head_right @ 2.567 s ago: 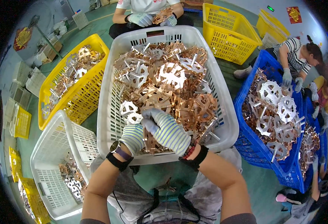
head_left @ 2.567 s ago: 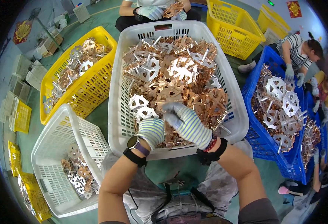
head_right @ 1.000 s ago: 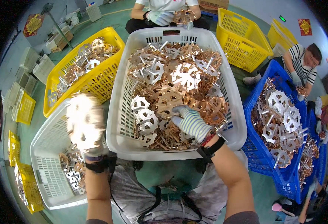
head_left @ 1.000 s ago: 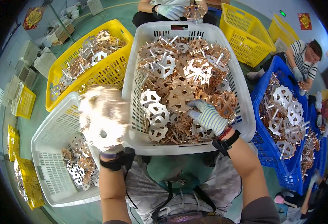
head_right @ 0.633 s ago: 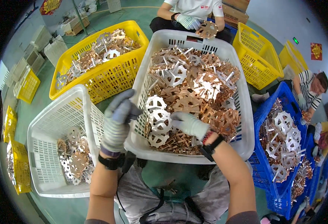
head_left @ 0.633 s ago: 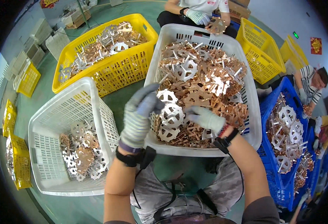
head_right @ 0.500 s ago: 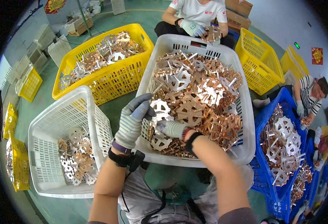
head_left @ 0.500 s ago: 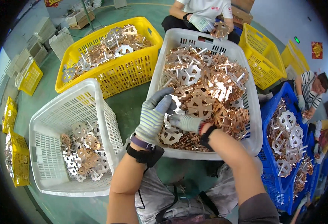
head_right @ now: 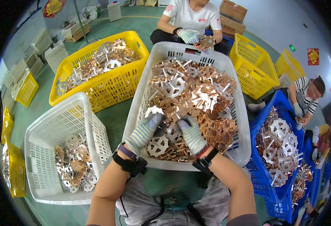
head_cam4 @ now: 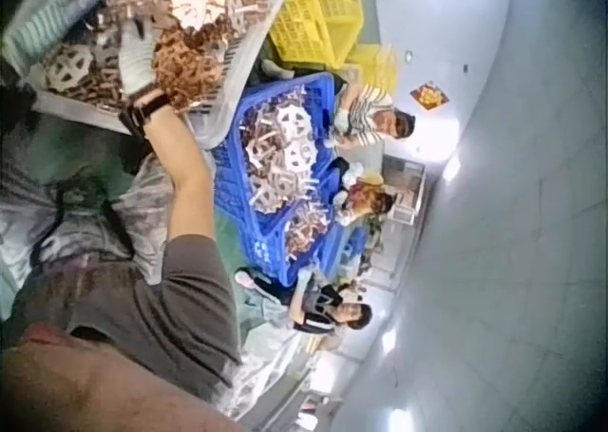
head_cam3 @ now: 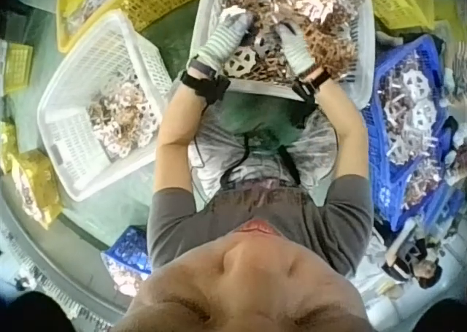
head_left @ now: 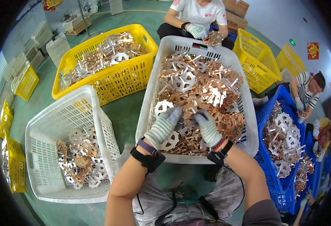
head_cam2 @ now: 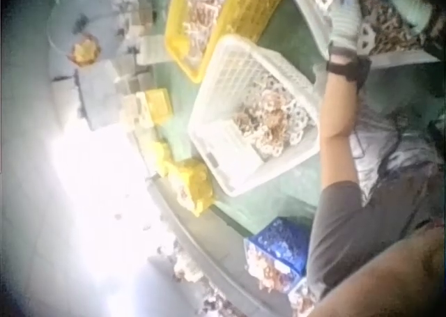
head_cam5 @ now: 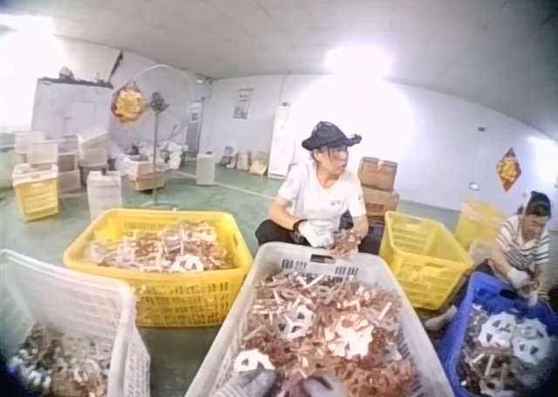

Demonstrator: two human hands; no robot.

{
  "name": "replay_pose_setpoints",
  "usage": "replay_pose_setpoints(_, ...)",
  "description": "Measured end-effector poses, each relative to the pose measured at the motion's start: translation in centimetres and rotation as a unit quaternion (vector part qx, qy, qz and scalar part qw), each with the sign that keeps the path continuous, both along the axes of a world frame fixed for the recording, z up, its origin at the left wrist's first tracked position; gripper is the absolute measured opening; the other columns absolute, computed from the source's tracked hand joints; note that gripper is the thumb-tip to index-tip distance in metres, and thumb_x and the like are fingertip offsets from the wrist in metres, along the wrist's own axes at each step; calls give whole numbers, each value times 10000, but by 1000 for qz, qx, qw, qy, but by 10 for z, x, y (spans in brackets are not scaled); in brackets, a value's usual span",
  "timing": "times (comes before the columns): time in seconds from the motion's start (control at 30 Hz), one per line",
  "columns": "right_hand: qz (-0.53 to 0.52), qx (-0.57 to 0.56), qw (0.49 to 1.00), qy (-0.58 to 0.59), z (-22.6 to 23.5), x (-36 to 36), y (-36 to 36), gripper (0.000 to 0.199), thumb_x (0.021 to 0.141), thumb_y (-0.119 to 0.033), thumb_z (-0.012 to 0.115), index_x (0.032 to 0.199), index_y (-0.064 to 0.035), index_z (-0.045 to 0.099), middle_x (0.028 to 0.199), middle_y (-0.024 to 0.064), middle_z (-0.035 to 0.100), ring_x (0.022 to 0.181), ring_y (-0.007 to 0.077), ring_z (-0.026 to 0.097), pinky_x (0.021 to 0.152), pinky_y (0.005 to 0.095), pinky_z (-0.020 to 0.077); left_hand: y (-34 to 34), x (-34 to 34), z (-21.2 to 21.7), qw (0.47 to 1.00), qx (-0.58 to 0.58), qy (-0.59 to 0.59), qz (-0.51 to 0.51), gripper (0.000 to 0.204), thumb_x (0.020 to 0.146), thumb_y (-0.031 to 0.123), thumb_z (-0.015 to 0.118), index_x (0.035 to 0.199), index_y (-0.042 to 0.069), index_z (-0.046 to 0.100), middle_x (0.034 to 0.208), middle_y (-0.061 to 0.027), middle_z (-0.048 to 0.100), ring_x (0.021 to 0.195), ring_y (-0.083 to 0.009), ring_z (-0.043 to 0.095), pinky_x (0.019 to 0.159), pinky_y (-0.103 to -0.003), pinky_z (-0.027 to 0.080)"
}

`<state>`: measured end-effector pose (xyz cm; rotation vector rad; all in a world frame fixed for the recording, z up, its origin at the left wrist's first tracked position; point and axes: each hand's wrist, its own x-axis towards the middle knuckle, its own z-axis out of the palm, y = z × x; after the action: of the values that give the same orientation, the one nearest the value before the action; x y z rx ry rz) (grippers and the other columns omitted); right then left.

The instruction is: Sorting copper-colored star-shaped metal components into various plastic crates.

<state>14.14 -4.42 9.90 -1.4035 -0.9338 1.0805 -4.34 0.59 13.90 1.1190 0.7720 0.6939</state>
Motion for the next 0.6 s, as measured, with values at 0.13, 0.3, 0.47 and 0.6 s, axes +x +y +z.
replay_pose_setpoints(0.13, -43, 114, 990, -65, -1, 28, -35, 193, 831, -217, 580, 883, -32, 595, 752, 3, 582, 713, 96, 516, 669, 261, 446, -9, 17, 0, 987, 20, 114, -111, 438, 918, 306, 567, 1186, -40, 539, 959, -61, 632, 801, -123, 607, 741, -249, 494)
replay_pose_setpoints(0.3, -60, 169, 976, 124, -18, 52, -43, 218, 842, -245, 627, 902, -37, 605, 803, -14, 590, 736, 90, 529, 701, 251, 449, -8, 29, -11, 997, -43, 3, -68, 442, 887, 254, 617, 1209, -39, 537, 974, -71, 635, 846, -140, 617, 774, -261, 507)
replay_pose_setpoints(0.47, 73, 137, 944, 292, -26, 73, -49, 563, 780, -397, 723, 1212, -92, 529, 1114, 33, 603, 1010, 167, 592, 906, 358, 478, -20, 53, -37, 976, 80, 7, -202, 568, 896, 214, 601, 1378, 34, 360, 1201, -99, 572, 1142, -161, 520, 974, -319, 420)
replay_pose_setpoints(0.6, 145, 155, 950, 228, 0, 49, -56, 684, 825, -408, 671, 1340, -75, 370, 1270, 55, 493, 1080, 162, 538, 947, 371, 456, -21, 63, -79, 958, 85, -104, -252, 508, 946, 279, 465, 1396, 89, 325, 1340, -103, 457, 1254, -202, 414, 1067, -415, 303)
